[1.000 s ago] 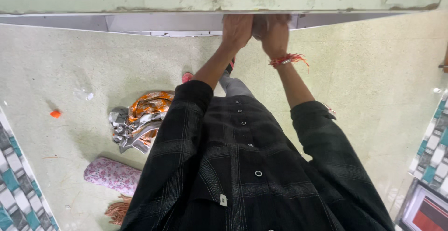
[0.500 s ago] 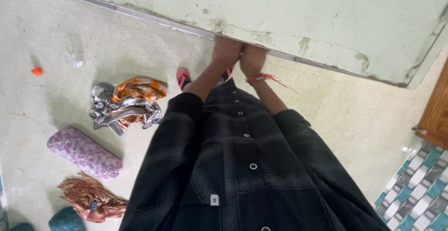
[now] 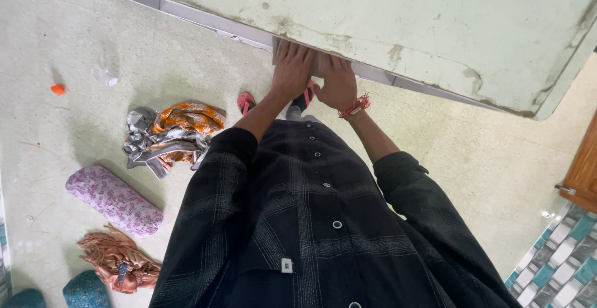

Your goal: The person cleans the top and inside edges of a white wooden cabinet using a cloth.

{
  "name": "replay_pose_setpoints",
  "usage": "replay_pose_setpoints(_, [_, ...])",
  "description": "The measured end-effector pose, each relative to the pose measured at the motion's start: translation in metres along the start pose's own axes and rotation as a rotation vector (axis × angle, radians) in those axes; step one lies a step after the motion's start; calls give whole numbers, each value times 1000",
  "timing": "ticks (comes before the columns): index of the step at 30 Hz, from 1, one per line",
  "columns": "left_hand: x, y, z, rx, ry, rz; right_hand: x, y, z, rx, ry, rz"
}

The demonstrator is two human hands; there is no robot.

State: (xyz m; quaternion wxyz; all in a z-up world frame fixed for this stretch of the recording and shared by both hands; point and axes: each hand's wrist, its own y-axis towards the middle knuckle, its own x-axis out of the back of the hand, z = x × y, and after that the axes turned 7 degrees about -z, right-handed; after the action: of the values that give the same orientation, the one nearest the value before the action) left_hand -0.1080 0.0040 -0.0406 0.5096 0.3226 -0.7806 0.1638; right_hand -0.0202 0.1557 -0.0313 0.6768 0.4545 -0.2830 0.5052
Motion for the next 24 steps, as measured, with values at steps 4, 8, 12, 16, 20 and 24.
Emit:
replay_pose_setpoints(4, [-4,8,13,-55,-72,-116,-30,-13,-23,-47,-24,-53])
replay_pose_setpoints(8, [17,37,35,-48,-146,44,-60,-24,-86,98,-163,-201])
replay_pose_setpoints(12, [31,50,58,-189,-320,-165,-30,-3,-115,-229,340,-22])
replay_pose_setpoints(16, [35,50,75,-149,-488,-116,7,6,-79,-475,330,77])
replay_pose_setpoints(20, [75,46,63,-158,-641,-82,31,32,-28,-683,480,107])
replay_pose_setpoints(24, [116,49,51,-225,-522,-27,45,47,2,-773,550,115])
